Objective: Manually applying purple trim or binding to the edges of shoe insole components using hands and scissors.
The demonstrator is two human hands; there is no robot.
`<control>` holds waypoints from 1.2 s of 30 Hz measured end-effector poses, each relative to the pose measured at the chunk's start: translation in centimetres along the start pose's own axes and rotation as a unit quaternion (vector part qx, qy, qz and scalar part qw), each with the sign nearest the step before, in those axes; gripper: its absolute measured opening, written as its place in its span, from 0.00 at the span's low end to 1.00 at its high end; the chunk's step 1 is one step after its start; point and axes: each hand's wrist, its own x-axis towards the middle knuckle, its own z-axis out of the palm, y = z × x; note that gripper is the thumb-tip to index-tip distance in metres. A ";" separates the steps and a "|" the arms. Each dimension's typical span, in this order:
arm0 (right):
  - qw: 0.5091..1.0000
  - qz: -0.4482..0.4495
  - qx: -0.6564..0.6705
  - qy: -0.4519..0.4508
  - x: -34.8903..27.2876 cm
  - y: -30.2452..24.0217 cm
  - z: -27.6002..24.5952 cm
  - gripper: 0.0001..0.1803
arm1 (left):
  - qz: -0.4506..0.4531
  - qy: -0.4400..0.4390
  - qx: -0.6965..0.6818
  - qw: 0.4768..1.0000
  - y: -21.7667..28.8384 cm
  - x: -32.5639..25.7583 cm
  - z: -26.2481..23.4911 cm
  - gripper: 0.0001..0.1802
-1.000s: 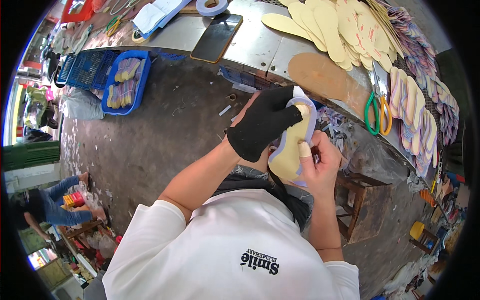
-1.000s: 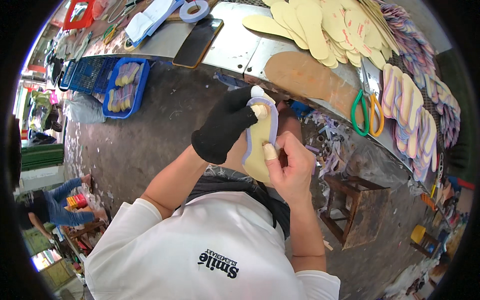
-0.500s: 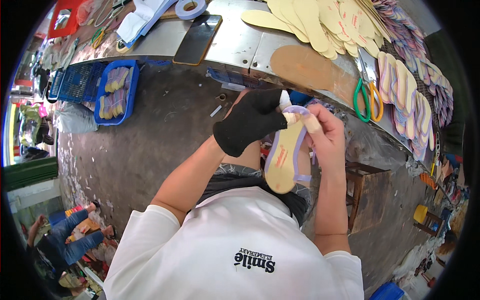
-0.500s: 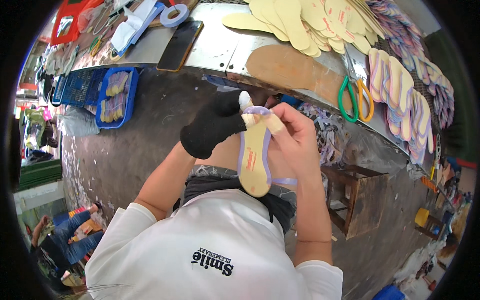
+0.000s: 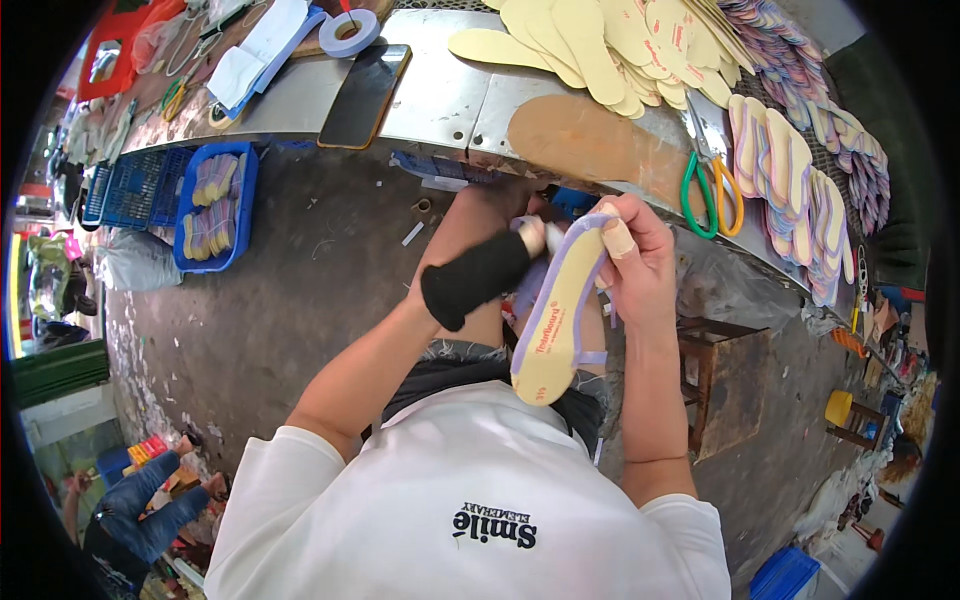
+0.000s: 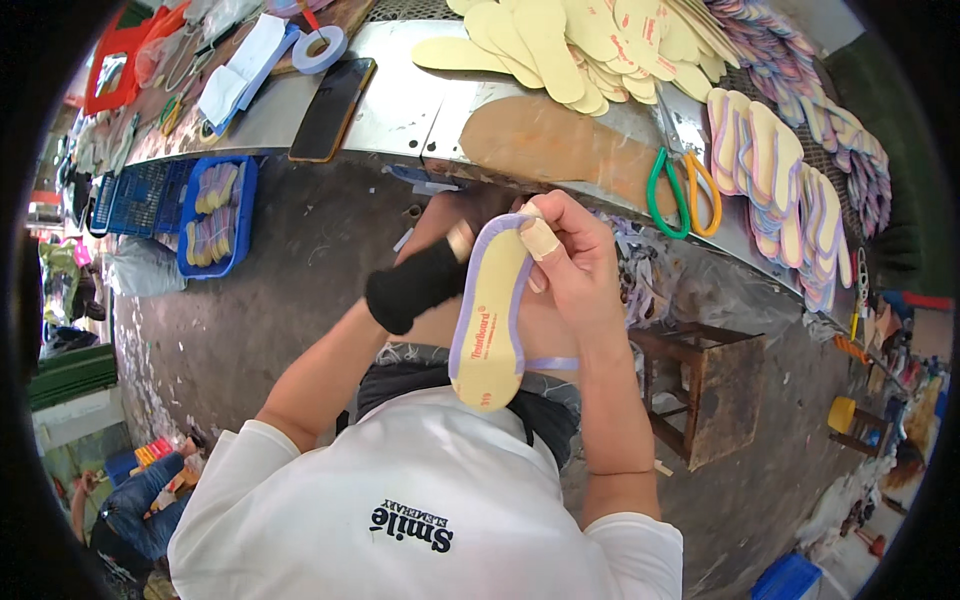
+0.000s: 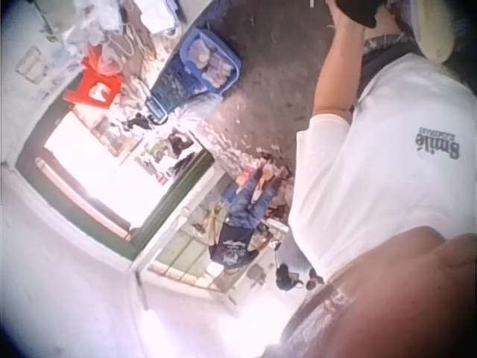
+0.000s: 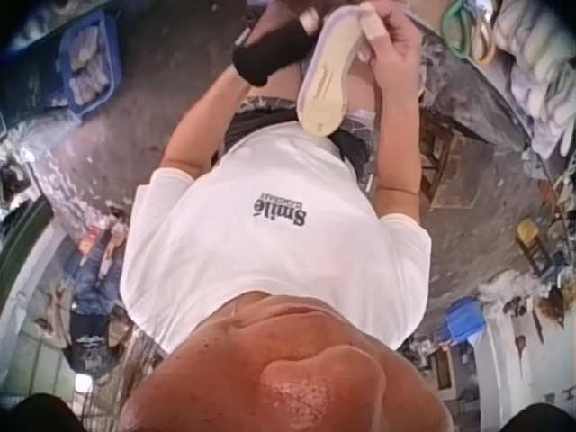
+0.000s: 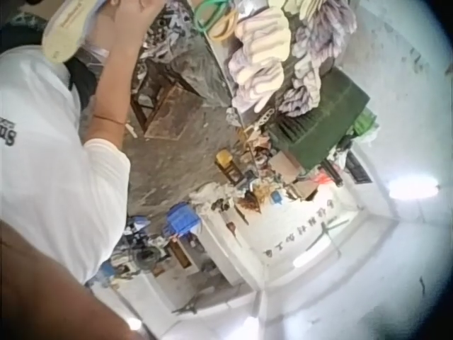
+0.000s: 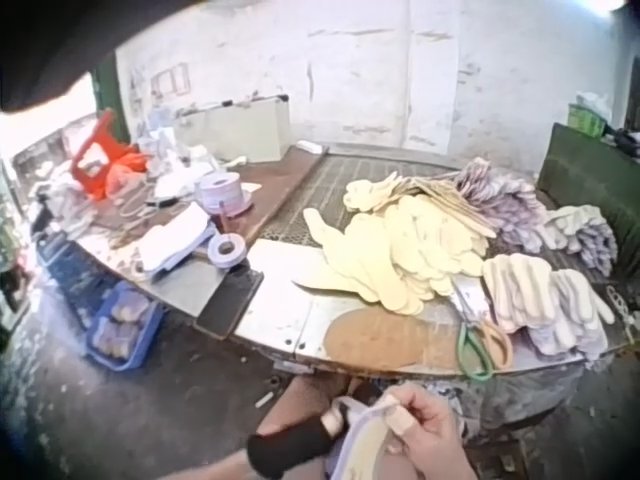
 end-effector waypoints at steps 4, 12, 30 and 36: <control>0.999 -0.002 0.016 0.028 0.3 1.6 -0.9 0.05 | -0.008 -0.105 0.045 0.993 -3.0 -0.7 0.4 0.20; 0.612 -0.081 -0.750 0.238 2.0 -4.1 -11.5 0.20 | -0.117 0.044 0.114 0.986 1.7 1.1 -2.7 0.13; 0.989 -0.048 -0.008 0.137 6.2 -2.0 -2.9 0.23 | -0.133 0.086 0.144 0.977 -0.7 5.0 -5.5 0.20; 0.916 -0.205 -0.315 0.143 9.3 0.6 0.8 0.23 | -0.139 0.101 0.156 0.973 -0.8 4.9 -5.9 0.21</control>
